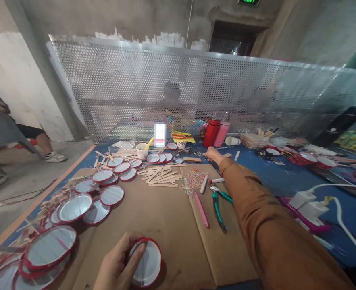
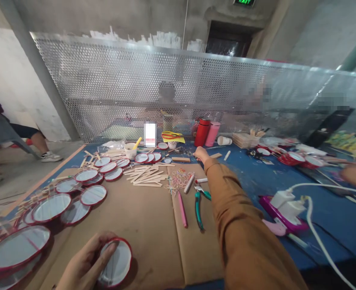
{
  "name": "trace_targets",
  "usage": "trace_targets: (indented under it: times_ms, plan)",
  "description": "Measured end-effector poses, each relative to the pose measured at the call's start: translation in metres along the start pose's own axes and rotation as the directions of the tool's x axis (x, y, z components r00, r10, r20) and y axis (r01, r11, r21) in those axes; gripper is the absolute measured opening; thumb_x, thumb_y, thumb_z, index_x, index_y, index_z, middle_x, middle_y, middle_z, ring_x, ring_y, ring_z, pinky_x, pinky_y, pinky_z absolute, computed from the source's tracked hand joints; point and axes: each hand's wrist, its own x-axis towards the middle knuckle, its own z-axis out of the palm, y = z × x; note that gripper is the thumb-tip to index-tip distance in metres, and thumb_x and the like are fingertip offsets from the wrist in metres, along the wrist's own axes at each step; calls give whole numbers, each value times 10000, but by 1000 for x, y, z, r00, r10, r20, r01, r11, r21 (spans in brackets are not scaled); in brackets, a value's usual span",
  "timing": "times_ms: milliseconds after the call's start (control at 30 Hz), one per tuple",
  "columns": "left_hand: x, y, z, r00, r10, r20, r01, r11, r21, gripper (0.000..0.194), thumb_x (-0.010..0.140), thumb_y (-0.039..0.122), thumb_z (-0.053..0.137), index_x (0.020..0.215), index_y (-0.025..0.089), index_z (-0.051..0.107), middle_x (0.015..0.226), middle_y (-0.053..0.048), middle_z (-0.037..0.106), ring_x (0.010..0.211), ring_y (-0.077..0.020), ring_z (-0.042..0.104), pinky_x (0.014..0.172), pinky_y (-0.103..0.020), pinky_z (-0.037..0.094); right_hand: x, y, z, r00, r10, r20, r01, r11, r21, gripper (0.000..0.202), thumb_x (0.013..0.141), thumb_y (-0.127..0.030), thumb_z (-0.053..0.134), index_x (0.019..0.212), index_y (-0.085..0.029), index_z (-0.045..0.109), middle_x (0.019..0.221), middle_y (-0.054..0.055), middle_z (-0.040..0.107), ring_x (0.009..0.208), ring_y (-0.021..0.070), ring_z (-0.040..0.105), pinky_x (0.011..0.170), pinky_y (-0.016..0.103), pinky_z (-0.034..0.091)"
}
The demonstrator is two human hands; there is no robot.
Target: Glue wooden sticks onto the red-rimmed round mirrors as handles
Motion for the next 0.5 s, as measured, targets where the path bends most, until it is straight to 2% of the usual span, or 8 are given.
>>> trace_targets:
  times_ms: [100, 200, 400, 500]
  plan:
    - [0, -1, 1, 1000, -18, -7, 17, 1000, -18, 507, 729, 680, 575, 797, 190, 690, 698, -46, 670, 632, -162, 607, 587, -213, 507, 9, -14, 6, 999, 38, -39, -39, 999, -38, 249, 721, -252, 791, 813, -49, 681, 491, 92, 629, 405, 166, 590, 449, 249, 467]
    - [0, -5, 0, 1000, -15, 9, 15, 1000, -8, 475, 745, 651, 579, 815, 195, 695, 713, -47, 676, 636, -162, 612, 592, -210, 509, 16, -26, 9, 999, 44, -30, -46, 998, -50, 231, 684, -227, 817, 755, -52, 685, 460, 74, 616, 385, 151, 576, 442, 237, 474]
    - [1, -9, 0, 999, 22, 33, -22, 1000, -8, 382, 796, 565, 572, 832, 206, 696, 717, -40, 674, 625, -152, 613, 589, -197, 501, 22, -39, 12, 999, 9, -36, -11, 999, -33, 166, 741, -186, 758, 787, -36, 702, 379, 5, 544, 346, 95, 510, 460, 199, 487]
    - [1, -7, 0, 998, 49, 35, -49, 999, -14, 353, 805, 538, 575, 827, 207, 695, 711, -37, 671, 625, -149, 616, 586, -190, 497, 20, -47, 19, 1000, -3, -14, 3, 999, -38, 112, 723, -127, 753, 742, -34, 694, 378, 0, 534, 340, 95, 495, 466, 214, 488]
